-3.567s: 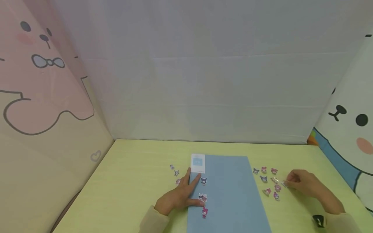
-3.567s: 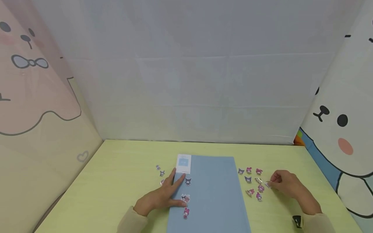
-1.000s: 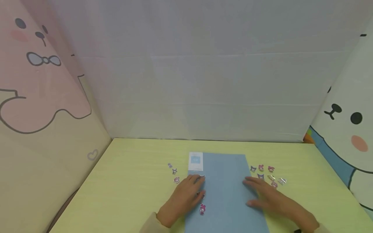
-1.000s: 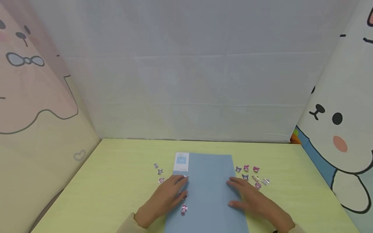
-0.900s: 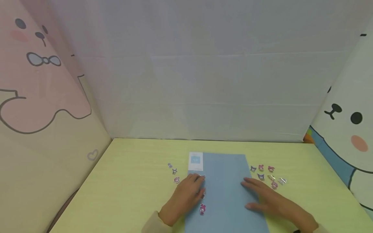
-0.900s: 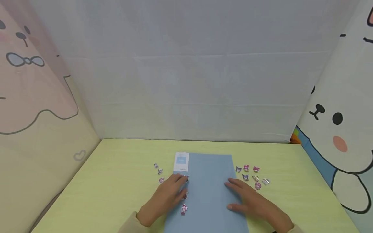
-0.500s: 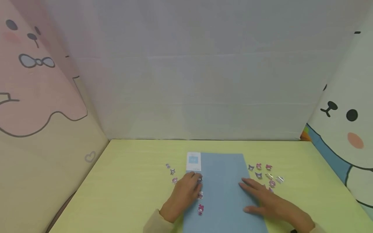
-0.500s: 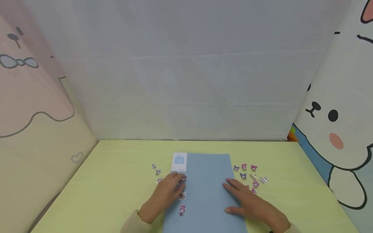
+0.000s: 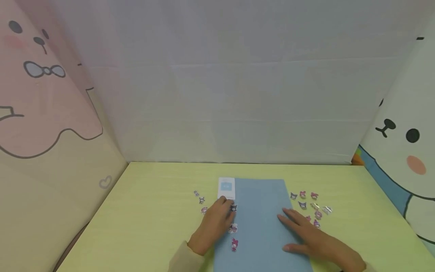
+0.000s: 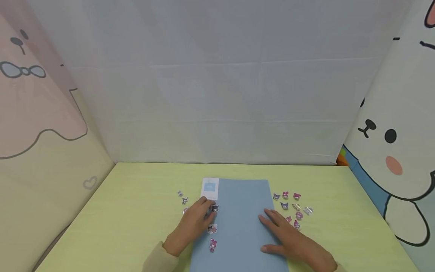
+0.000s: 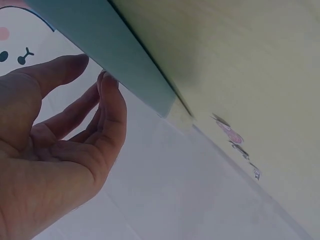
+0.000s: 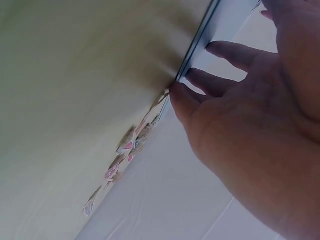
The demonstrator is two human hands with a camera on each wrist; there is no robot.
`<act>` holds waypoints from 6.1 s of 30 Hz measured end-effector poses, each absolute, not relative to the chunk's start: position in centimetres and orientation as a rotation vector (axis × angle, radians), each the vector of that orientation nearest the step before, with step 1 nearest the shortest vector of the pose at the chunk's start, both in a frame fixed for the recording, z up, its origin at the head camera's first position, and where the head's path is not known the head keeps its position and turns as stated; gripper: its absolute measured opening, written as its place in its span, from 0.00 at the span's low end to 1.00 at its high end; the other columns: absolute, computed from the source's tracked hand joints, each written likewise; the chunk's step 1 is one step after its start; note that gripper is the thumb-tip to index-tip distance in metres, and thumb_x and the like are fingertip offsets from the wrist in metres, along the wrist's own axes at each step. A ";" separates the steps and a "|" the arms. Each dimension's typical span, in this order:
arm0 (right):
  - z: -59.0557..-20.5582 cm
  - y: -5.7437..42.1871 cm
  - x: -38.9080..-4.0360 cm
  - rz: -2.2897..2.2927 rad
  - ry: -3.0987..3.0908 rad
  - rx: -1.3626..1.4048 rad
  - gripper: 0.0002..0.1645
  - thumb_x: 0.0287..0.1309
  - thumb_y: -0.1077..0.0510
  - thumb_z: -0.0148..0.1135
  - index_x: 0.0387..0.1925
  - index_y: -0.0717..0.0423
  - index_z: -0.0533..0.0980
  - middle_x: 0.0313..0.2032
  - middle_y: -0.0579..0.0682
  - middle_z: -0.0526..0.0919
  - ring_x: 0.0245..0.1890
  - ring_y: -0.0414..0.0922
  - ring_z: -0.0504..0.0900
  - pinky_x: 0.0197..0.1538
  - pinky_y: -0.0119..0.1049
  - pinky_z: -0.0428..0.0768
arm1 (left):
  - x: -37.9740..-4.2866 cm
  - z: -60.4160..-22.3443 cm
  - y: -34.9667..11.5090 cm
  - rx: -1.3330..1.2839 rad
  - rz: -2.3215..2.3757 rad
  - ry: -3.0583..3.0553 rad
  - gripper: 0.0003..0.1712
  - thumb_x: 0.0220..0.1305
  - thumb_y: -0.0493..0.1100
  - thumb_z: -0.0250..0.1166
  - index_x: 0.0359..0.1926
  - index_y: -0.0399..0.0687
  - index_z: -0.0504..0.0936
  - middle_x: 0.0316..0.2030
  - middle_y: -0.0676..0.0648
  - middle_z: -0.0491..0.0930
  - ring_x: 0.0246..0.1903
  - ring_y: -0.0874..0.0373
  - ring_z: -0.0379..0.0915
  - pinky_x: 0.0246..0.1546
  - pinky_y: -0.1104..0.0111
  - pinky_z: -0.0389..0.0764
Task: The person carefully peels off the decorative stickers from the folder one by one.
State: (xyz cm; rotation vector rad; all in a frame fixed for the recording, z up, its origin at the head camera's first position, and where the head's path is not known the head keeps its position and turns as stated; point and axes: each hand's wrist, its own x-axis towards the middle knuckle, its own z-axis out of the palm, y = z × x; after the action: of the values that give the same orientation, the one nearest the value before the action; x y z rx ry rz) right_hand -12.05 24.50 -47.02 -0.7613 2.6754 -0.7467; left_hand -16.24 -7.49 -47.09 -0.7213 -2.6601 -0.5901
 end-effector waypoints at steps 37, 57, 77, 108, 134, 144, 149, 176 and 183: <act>-47.4 24.4 -11.9 -0.718 2.688 -0.763 0.53 0.61 0.28 0.61 0.77 0.54 0.62 0.77 0.63 0.56 0.72 0.68 0.60 0.65 0.61 0.70 | -17.4 -47.4 -7.4 -0.716 -0.706 -2.713 0.07 0.65 0.32 0.70 0.36 0.43 0.78 0.32 0.51 0.72 0.30 0.61 0.67 0.33 0.70 0.76; -47.6 24.4 -11.9 -0.713 2.699 -0.777 0.53 0.61 0.28 0.62 0.77 0.55 0.63 0.76 0.64 0.57 0.71 0.68 0.61 0.65 0.61 0.71 | -17.0 -47.0 -10.0 -0.673 -0.778 -2.671 0.08 0.65 0.29 0.68 0.37 0.42 0.78 0.32 0.49 0.78 0.32 0.59 0.74 0.35 0.68 0.81; -47.5 24.3 -11.8 -0.713 2.683 -0.746 0.53 0.61 0.28 0.62 0.77 0.54 0.63 0.76 0.64 0.57 0.71 0.68 0.61 0.64 0.63 0.70 | -16.0 -47.3 -13.3 -0.658 -0.731 -2.626 0.11 0.59 0.26 0.70 0.34 0.42 0.78 0.30 0.50 0.78 0.31 0.58 0.75 0.30 0.70 0.78; -47.3 24.3 -11.8 -0.709 2.704 -0.768 0.52 0.62 0.28 0.61 0.77 0.53 0.63 0.76 0.63 0.57 0.72 0.67 0.61 0.64 0.63 0.70 | -15.2 -48.3 -15.0 -0.658 -0.598 -2.708 0.14 0.54 0.28 0.75 0.31 0.45 0.78 0.28 0.54 0.72 0.27 0.63 0.68 0.25 0.71 0.74; -47.4 24.4 -11.9 -0.728 2.722 -0.807 0.51 0.63 0.29 0.61 0.77 0.54 0.63 0.76 0.64 0.58 0.71 0.68 0.60 0.64 0.64 0.69 | -15.4 -47.6 -12.4 -0.665 -0.632 -2.664 0.07 0.62 0.32 0.70 0.37 0.41 0.79 0.27 0.53 0.73 0.28 0.62 0.69 0.24 0.72 0.72; -47.5 24.4 -11.9 -0.735 2.699 -0.783 0.52 0.63 0.29 0.61 0.77 0.54 0.62 0.76 0.64 0.57 0.72 0.68 0.59 0.65 0.65 0.68 | -15.0 -46.9 -11.1 -0.688 -0.668 -2.712 0.04 0.65 0.34 0.69 0.38 0.41 0.80 0.29 0.51 0.77 0.29 0.61 0.72 0.28 0.70 0.77; -47.5 24.4 -11.9 -0.736 2.702 -0.786 0.52 0.63 0.29 0.61 0.77 0.54 0.62 0.76 0.64 0.57 0.72 0.69 0.59 0.64 0.66 0.68 | -14.9 -46.8 -10.5 -0.708 -0.688 -2.715 0.04 0.65 0.35 0.68 0.37 0.42 0.80 0.30 0.52 0.76 0.29 0.60 0.71 0.28 0.68 0.76; -47.5 24.4 -12.0 -0.746 2.694 -0.784 0.52 0.63 0.29 0.61 0.77 0.54 0.62 0.76 0.64 0.57 0.72 0.69 0.59 0.64 0.67 0.68 | -14.4 -47.0 -8.7 -0.868 -0.675 -2.780 0.10 0.63 0.41 0.74 0.33 0.48 0.80 0.29 0.58 0.65 0.31 0.65 0.61 0.33 0.76 0.71; -47.5 24.3 -11.9 -0.733 2.704 -0.785 0.52 0.63 0.29 0.61 0.77 0.54 0.62 0.76 0.64 0.57 0.72 0.69 0.59 0.64 0.67 0.68 | -14.3 -47.1 -8.8 -0.927 -0.680 -2.753 0.10 0.62 0.38 0.74 0.33 0.48 0.78 0.29 0.57 0.67 0.32 0.65 0.62 0.35 0.76 0.72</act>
State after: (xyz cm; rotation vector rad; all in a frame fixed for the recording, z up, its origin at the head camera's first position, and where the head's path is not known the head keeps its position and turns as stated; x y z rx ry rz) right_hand -11.92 24.35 -47.52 -0.7850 2.7037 -0.7332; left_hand -14.35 -8.79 -47.06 -0.9272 -2.7535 -0.6802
